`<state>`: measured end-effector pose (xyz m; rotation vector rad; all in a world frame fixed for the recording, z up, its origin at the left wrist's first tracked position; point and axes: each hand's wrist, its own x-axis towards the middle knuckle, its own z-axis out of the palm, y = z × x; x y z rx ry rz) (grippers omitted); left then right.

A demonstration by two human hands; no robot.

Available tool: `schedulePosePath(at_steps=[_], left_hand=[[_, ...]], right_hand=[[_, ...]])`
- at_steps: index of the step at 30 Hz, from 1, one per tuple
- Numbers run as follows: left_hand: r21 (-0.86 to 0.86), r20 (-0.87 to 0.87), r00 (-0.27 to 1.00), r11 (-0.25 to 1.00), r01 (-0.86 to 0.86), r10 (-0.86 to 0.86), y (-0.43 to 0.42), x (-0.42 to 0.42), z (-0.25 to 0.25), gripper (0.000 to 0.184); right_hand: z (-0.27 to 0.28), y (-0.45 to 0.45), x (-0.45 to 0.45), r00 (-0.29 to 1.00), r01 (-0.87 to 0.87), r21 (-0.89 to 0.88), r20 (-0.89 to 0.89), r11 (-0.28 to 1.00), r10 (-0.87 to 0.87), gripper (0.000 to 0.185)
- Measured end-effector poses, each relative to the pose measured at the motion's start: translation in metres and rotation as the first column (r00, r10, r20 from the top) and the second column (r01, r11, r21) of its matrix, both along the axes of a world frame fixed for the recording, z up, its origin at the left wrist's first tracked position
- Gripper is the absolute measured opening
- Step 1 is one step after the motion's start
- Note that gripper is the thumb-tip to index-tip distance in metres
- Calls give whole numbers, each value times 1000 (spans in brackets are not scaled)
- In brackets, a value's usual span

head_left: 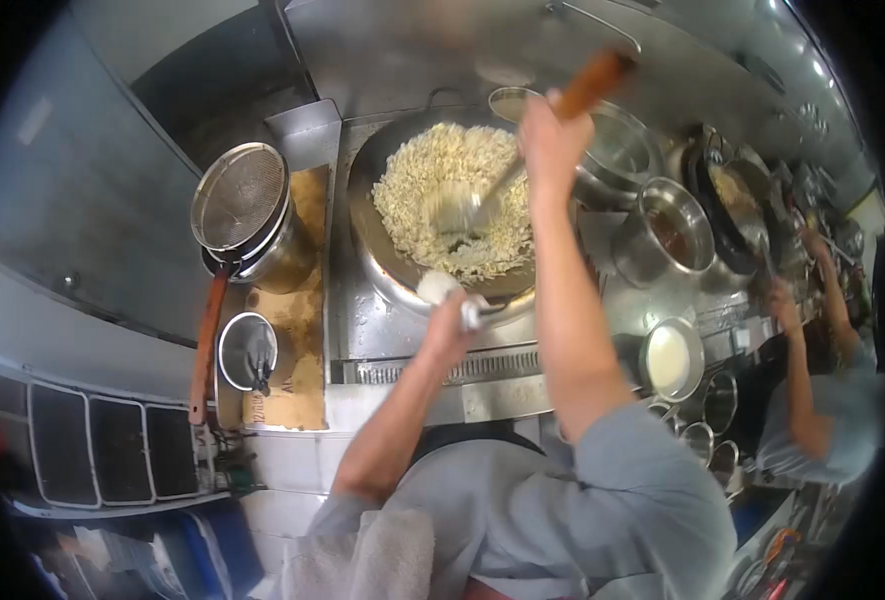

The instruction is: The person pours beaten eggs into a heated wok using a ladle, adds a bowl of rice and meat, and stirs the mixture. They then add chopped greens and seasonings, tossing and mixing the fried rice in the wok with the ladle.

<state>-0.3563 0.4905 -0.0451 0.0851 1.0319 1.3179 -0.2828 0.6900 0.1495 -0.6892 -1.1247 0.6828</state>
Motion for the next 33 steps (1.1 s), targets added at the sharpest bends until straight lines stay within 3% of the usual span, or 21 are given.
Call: schedulePosePath(at_steps=[1, 4, 7, 9, 11, 12, 13, 15, 16, 17, 18, 19, 21, 23, 25, 27, 28, 30, 31, 32, 33], left_hand=[[41, 37, 999, 999, -24, 22, -26, 13, 15, 22], [-32, 145, 989, 999, -11, 16, -108, 17, 59, 17], [-53, 62, 992, 993, -103, 106, -47, 8, 57, 7], [-27, 63, 992, 994, -108, 110, -34, 15, 31, 18], [-16, 8, 984, 984, -177, 178, -55, 34, 28, 26], [13, 105, 983, 988, -156, 154, -90, 41, 7, 35], [14, 19, 993, 993, -114, 114, -124, 47, 24, 31], [77, 178, 979, 993, 90, -103, -138, 34, 29, 26], [81, 180, 982, 996, 41, -55, -114, 28, 30, 24], [87, 177, 984, 996, -12, -4, -72, 16, 30, 22], [122, -54, 998, 992, 18, -11, -32, 8, 27, 23], [137, -273, 962, 989, 52, -13, -14, 9, 18, 23], [99, -97, 995, 995, -29, 38, -39, 25, -3, 25], [101, -9, 999, 994, -49, 50, -89, 39, -7, 26], [98, 39, 999, 995, -33, 29, -111, 37, 28, 22], [-6, 196, 980, 1000, 27, -26, -83, 10, 28, 16], [79, -94, 986, 987, 143, -135, -51, -6, 35, 12], [146, -440, 892, 972, 184, -102, -29, -5, 22, 16], [3, -191, 982, 1000, 6, -5, -34, 11, 22, 16], [44, -150, 989, 999, 3, 4, -60, 18, 10, 16], [85, -106, 994, 996, -4, 13, -97, 26, -7, 17]], right_hand=[[-2, 27, -4, 997, -49, -121, -73, 991, 40, 17], [81, 40, 42, 854, -514, -150, -182, 844, 488, 19], [56, -64, 47, 972, -220, -87, 63, 972, 225, 18], [14, -62, 13, 997, -34, -12, 72, 999, 35, 18], [39, -36, 13, 976, 38, 8, 215, 999, -39, 18], [63, -20, 21, 990, -89, -88, 104, 992, 98, 19], [82, -18, 33, 975, -223, -185, -30, 957, 221, 20], [98, -50, 62, 939, -340, -124, -93, 932, 330, 22], [93, -77, 70, 912, -406, -100, -113, 908, 395, 23], [78, -107, 65, 981, -191, -99, 14, 976, 194, 25], [41, -114, 56, 979, -204, 80, -9, 976, 205, 28], [12, -112, 37, 998, -63, 41, 20, 997, 63, 27], [3, -65, 17, 985, 146, 257, 50, 955, -164, 27], [49, -29, 35, 999, 20, -48, 52, 999, -17, 25], [83, -32, 60, 916, -356, -52, -217, 933, 338, 24], [64, -76, 59, 959, -258, -14, -124, 966, 254, 25], [38, -98, 46, 984, -167, 53, -54, 984, 170, 25], [9, -104, 25, 1000, -16, 141, 20, 990, 13, 26], [9, -84, 19, 998, 47, 174, 33, 984, -53, 26], [15, -60, 22, 991, 112, 209, 47, 972, -124, 26], [33, -31, 31, 999, -35, -7, -2, 999, 35, 25]])
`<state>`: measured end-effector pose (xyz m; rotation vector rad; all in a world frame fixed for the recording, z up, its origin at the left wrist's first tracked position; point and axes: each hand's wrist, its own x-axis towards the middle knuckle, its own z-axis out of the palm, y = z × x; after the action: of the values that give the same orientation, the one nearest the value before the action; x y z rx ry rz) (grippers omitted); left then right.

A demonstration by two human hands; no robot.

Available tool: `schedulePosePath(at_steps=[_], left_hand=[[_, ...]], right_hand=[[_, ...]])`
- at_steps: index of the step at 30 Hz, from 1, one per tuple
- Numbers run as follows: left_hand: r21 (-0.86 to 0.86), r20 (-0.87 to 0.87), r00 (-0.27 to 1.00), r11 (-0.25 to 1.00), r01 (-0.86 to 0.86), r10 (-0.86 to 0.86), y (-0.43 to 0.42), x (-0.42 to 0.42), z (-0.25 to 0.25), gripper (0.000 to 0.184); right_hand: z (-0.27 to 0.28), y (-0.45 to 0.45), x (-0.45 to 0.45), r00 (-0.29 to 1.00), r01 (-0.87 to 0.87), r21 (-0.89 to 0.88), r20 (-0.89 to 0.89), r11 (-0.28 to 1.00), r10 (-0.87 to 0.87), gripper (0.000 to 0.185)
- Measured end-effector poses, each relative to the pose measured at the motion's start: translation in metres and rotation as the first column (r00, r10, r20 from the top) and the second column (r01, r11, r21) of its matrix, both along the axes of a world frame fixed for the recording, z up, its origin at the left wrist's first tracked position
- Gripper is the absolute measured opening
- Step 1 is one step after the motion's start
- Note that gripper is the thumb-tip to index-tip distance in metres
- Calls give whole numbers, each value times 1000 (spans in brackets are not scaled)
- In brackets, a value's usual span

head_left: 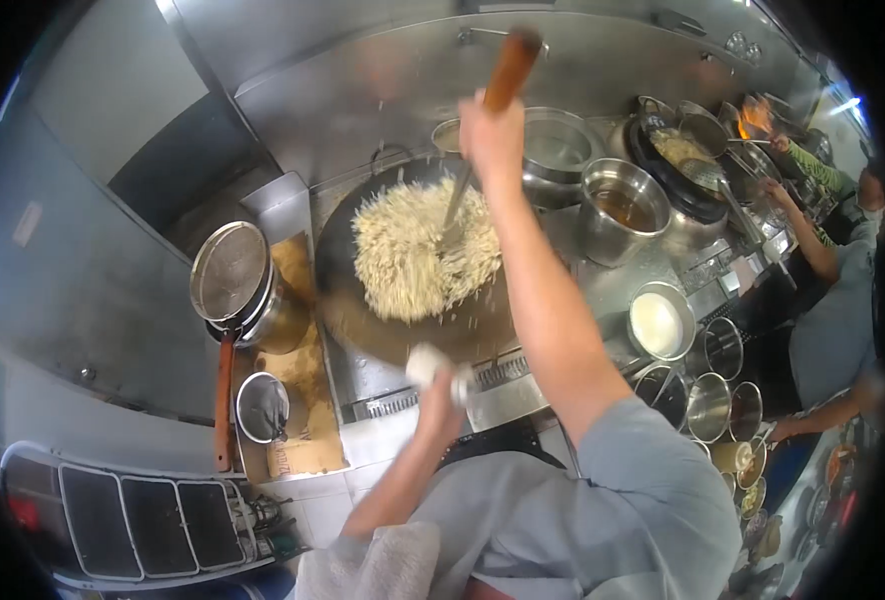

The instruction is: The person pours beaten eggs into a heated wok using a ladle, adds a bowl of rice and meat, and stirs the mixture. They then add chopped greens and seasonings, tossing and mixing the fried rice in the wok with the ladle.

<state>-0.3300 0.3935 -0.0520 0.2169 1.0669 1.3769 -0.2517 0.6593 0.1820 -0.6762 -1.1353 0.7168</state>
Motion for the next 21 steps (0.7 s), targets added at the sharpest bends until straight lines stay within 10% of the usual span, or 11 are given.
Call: schedulePosePath(at_steps=[2, 5, 6, 9, 11, 15, 19, 20, 21], left_hand=[[-66, -8, 1000, 997, 29, -29, -46, 8, 41, 15], [-52, 260, 963, 995, 82, -65, 15, -27, 40, 19], [38, -225, 969, 993, 113, -102, 49, -25, 42, 18], [87, 77, 997, 996, 15, -22, 64, -21, -7, 19], [57, 27, 990, 988, -140, 139, -7, 8, 18, 14], [-43, 261, 962, 995, 89, -75, -12, -20, 36, 11], [154, -343, 934, 975, 161, -100, 65, -26, 4, 20], [-9, 37, 998, 999, 48, -47, 54, -12, -7, 19], [18, 22, 999, 999, -38, 37, 22, 2, -20, 18]], right_hand=[[50, -2, 30, 902, -392, -82, -228, 916, 366, 17], [35, -79, 29, 965, -239, -109, -142, 965, 222, 19], [-5, -82, 16, 991, -134, -46, -29, 990, 133, 19], [-52, -23, -4, 998, -11, 67, -68, 998, 16, 16], [7, -1, 21, 965, -148, -29, -224, 989, 137, 21], [29, -52, 43, 896, -372, -78, -290, 925, 336, 28], [-46, -47, 9, 953, 289, 180, 39, 940, -301, 27], [-40, -20, 14, 990, 52, -10, -133, 999, -53, 27], [-13, -7, 27, 982, -59, -13, -178, 998, 56, 26]])
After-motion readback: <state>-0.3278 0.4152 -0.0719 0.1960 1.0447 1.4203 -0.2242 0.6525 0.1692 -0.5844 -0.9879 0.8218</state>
